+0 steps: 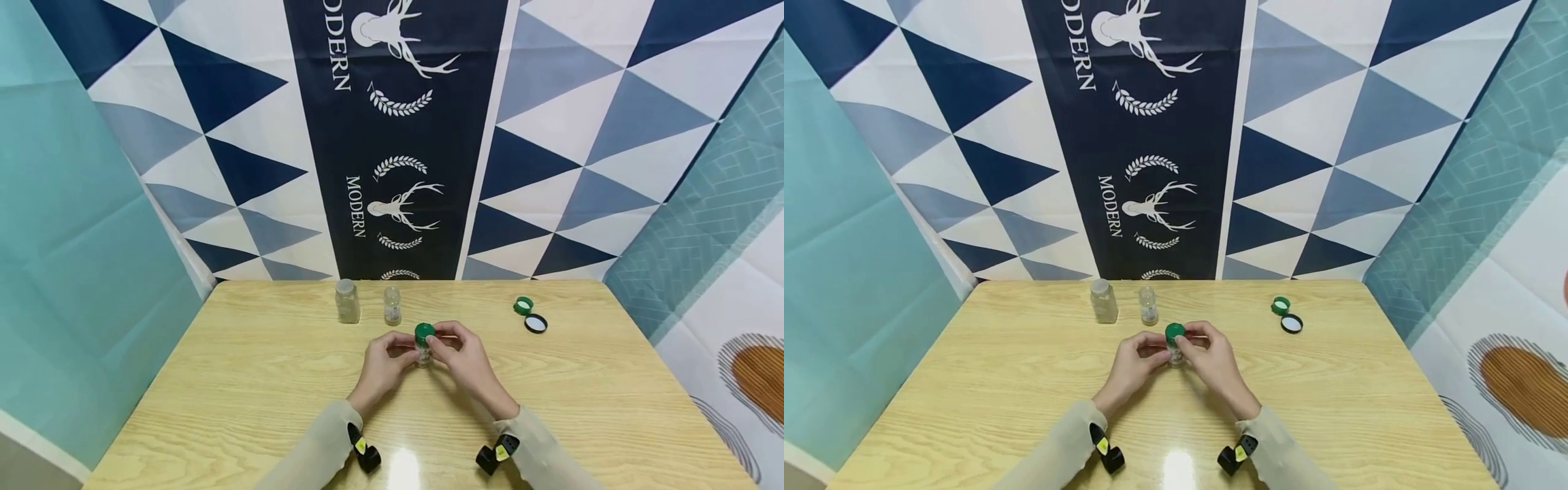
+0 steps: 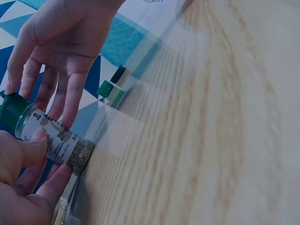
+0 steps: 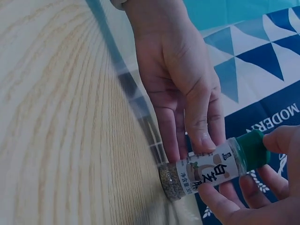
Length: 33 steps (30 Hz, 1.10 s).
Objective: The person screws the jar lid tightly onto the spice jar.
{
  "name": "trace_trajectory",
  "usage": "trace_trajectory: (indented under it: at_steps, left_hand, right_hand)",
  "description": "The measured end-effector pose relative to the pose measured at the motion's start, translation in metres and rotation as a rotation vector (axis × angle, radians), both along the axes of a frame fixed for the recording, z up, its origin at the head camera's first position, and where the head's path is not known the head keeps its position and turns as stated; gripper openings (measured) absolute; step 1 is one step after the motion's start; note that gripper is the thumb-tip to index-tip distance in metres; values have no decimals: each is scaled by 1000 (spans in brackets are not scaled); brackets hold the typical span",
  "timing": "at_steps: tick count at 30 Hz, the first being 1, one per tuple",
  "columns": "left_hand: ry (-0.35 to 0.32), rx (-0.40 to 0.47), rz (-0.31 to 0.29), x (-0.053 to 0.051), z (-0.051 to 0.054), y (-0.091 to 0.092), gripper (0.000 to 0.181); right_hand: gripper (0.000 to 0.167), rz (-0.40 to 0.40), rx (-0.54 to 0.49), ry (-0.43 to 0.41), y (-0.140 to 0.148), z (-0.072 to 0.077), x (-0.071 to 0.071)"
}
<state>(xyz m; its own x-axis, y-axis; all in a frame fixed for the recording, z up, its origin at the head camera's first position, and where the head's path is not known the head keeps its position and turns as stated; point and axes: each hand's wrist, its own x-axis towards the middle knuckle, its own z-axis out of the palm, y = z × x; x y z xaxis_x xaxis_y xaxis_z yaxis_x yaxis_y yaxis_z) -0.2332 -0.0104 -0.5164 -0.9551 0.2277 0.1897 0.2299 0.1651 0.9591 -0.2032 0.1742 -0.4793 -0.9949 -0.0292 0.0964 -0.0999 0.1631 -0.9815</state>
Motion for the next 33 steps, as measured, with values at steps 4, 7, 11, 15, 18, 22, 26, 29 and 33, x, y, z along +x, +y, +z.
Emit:
trace_trajectory:
  at_steps: [4,7,11,15,18,22,26,29,33]
  left_hand:
    - [-10,12,11,-4,0,6,24]
    - [-10,20,19,-7,1,10,24]
    - [-15,18,35,-10,2,14,24]
    - [-15,34,43,-14,1,19,24]
    - [-16,30,52,-15,-1,22,24]
    - [-17,-5,75,-15,0,26,24]
    - [-27,-16,92,-18,3,29,24]
    - [-28,-9,110,-20,5,31,25]
    - [-14,18,120,-21,6,33,26]
  right_hand:
    - [34,-15,-13,-10,2,1,-5]
    - [36,-26,-14,-19,3,2,-9]
    - [35,-34,-23,-31,5,3,-14]
    - [34,-49,-38,-40,7,2,-18]
    - [33,-65,-44,-47,8,0,-19]
    - [33,-85,-51,-45,9,-1,-21]
    - [34,-101,-58,-48,10,1,-26]
    - [36,-108,-64,-53,11,1,-31]
    - [38,-124,-76,-48,11,2,-39]
